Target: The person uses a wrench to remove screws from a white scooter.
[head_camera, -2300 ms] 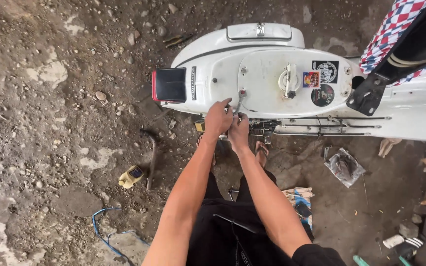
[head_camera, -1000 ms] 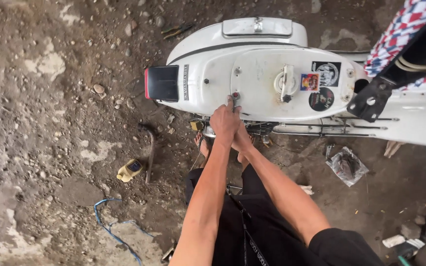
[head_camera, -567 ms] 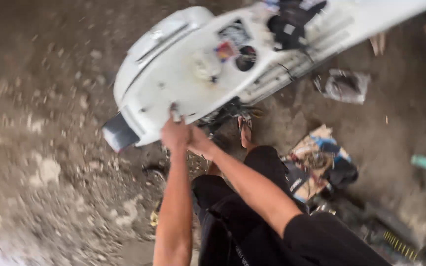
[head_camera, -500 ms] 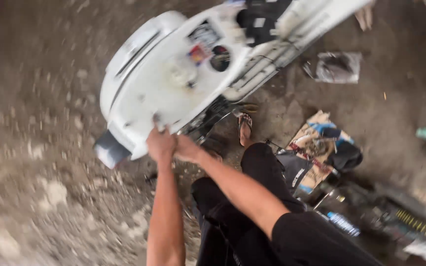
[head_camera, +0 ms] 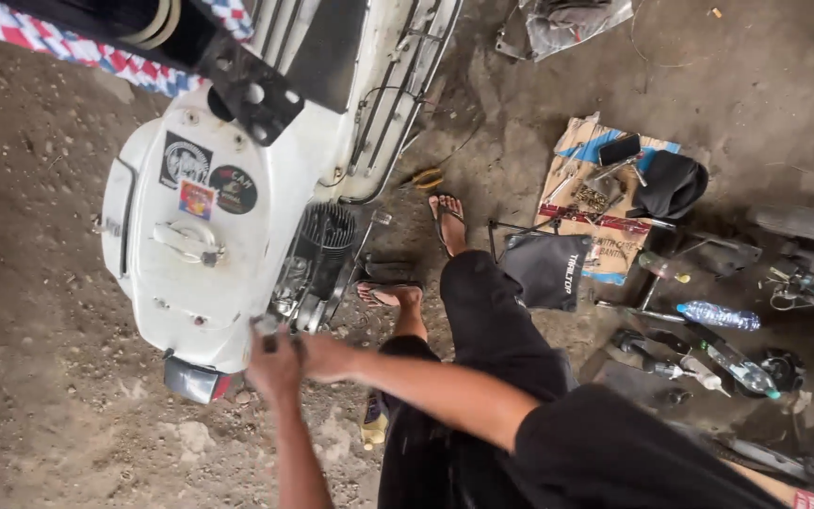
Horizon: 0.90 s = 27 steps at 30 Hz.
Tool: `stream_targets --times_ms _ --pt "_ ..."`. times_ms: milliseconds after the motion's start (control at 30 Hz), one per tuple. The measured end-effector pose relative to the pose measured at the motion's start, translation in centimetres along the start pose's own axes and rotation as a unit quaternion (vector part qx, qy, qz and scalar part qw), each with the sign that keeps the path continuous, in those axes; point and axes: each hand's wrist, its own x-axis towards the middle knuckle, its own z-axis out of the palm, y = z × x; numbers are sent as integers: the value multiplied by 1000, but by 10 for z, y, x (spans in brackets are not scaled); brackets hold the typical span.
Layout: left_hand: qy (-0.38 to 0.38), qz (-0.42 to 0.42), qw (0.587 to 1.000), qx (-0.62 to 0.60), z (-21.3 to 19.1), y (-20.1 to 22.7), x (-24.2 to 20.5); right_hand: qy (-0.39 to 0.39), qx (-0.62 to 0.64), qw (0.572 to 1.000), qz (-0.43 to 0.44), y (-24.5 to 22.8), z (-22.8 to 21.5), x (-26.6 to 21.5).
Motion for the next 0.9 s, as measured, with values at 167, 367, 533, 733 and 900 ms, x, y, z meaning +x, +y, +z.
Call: stream_targets --times_ms 167,367,533,733,900 --pt "-184 61 975 -104 57 150 -37 134 -4 989 54 59 -138 -69" --pt "-446 257 857 -3 161 291 -67 417 95 904 25 107 -268 -136" --pt "-419 473 772 68 318 314 -67 494 231 802 244 392 -328 -91" --pt "-493 370 782 98 485 349 -79 529 226 747 333 558 -416 -80" --pt "-517 361 769 112 630 337 -80 536 189 738 363 632 -472 -67"
